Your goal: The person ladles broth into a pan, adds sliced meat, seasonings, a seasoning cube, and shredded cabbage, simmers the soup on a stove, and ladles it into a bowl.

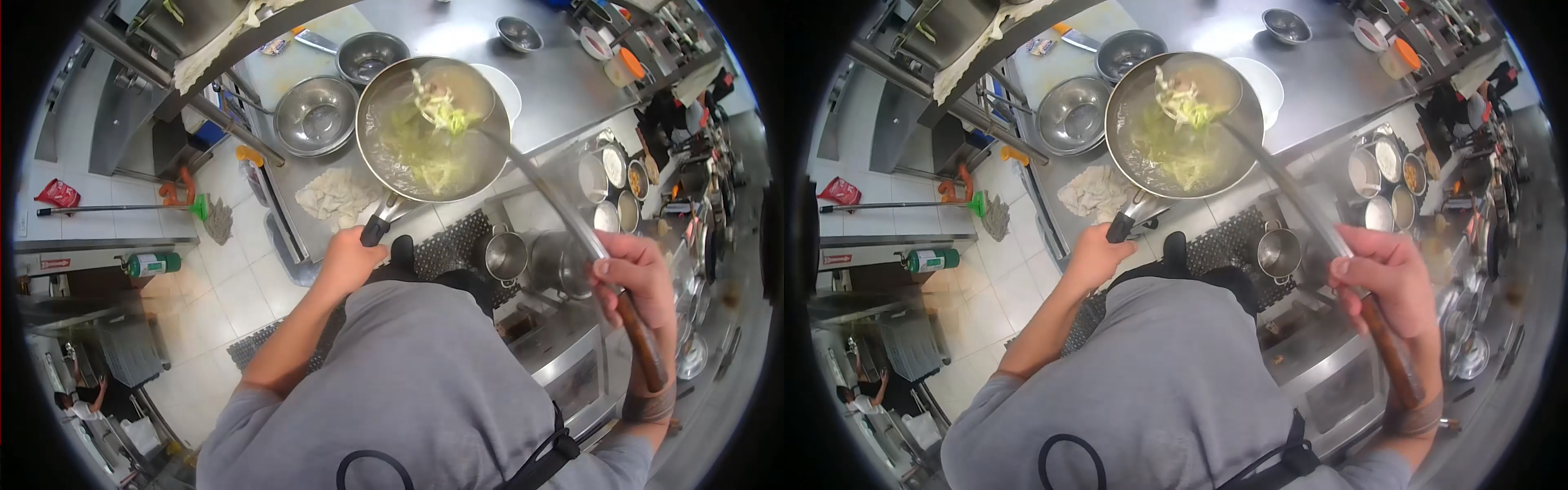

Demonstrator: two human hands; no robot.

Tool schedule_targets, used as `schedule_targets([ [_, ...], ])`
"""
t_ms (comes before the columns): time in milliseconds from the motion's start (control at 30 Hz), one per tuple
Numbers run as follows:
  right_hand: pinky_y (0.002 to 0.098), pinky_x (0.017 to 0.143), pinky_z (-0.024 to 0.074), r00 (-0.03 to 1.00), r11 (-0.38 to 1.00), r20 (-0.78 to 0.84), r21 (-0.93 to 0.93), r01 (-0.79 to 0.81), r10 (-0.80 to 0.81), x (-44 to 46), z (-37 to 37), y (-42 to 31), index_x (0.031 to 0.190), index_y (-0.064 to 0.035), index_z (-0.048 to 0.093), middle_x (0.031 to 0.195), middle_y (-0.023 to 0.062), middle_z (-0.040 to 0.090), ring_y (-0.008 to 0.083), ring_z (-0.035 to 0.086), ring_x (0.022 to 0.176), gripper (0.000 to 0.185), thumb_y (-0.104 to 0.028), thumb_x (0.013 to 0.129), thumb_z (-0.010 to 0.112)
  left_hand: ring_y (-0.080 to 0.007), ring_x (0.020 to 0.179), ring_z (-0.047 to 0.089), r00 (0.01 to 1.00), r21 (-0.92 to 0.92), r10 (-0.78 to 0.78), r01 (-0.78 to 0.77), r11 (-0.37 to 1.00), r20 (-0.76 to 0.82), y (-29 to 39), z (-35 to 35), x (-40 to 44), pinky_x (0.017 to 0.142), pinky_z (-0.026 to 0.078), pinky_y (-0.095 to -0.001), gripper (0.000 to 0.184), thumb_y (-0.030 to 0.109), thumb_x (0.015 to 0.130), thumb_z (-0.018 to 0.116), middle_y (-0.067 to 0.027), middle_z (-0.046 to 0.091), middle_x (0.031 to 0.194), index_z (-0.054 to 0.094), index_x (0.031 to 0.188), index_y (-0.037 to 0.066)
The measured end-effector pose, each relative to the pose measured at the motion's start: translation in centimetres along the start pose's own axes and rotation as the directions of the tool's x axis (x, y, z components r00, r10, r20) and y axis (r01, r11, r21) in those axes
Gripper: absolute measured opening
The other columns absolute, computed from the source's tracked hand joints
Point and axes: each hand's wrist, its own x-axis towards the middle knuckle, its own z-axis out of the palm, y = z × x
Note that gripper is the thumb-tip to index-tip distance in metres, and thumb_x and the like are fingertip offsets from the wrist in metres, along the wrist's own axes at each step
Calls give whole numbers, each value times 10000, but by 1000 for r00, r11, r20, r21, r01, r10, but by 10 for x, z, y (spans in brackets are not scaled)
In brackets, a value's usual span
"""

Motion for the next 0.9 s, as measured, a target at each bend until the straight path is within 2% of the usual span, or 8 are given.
schedule_targets([
  [67,229,349,425,997,997,17,38,70,-71,11,-18,-24,1337,109,614,792,103,655,96,556,485,458,-12,897,653,-97,471,493,998,-147,-62,58,987,-20,9,3,7,442,385,-303,219,164,863,776,12,525,591,621,844,10],
  [233,213,329,415,983,989,106,41,144,-148,48,-65,-78,1269,156,615,740,96,634,80,537,437,403,-45,920,623,-91,458,478,982,-212,-163,139,967,-97,37,15,14,424,375,-294,226,141,855,787,20,508,587,594,823,29],
  [367,215,337,414,980,989,160,-75,130,-117,94,-103,-102,1088,111,663,699,68,617,84,508,399,239,-59,926,623,-91,442,478,960,-284,-224,172,943,-165,47,34,14,410,368,-294,246,145,862,786,16,507,576,573,806,36],
  [467,213,326,435,980,978,193,-192,82,-44,142,-140,-106,1120,126,650,770,107,638,77,546,457,250,-33,931,611,-90,431,473,941,-301,-253,179,937,-226,64,51,12,400,359,-289,244,142,867,780,16,504,568,569,797,43],
  [667,233,364,412,978,950,207,-310,49,17,219,-165,-77,987,72,703,698,32,616,79,557,493,152,-40,898,651,-102,449,480,856,-443,-446,303,844,-263,95,89,4,422,369,-312,264,138,856,769,-6,523,577,552,754,27],
  [833,268,519,456,951,623,278,-723,298,-133,250,-178,-24,1212,46,699,695,-9,569,64,551,551,340,-38,886,651,-83,425,445,816,-529,-501,300,794,-289,109,121,-3,398,358,-274,212,133,862,782,22,508,565,597,802,46],
  [867,391,640,529,925,495,286,-783,376,-250,260,-190,-3,1217,-5,696,734,154,669,287,691,678,371,-93,857,676,-82,424,446,805,-538,-513,302,787,-298,111,127,-4,398,359,-274,198,132,863,782,22,508,563,613,819,38],
  [900,416,670,531,866,379,349,-793,477,-360,260,-194,6,1275,-2,668,819,183,672,339,685,743,431,-70,850,681,-81,422,446,794,-546,-525,305,780,-307,112,131,-6,397,360,-274,186,132,864,782,22,508,561,630,835,29],
])
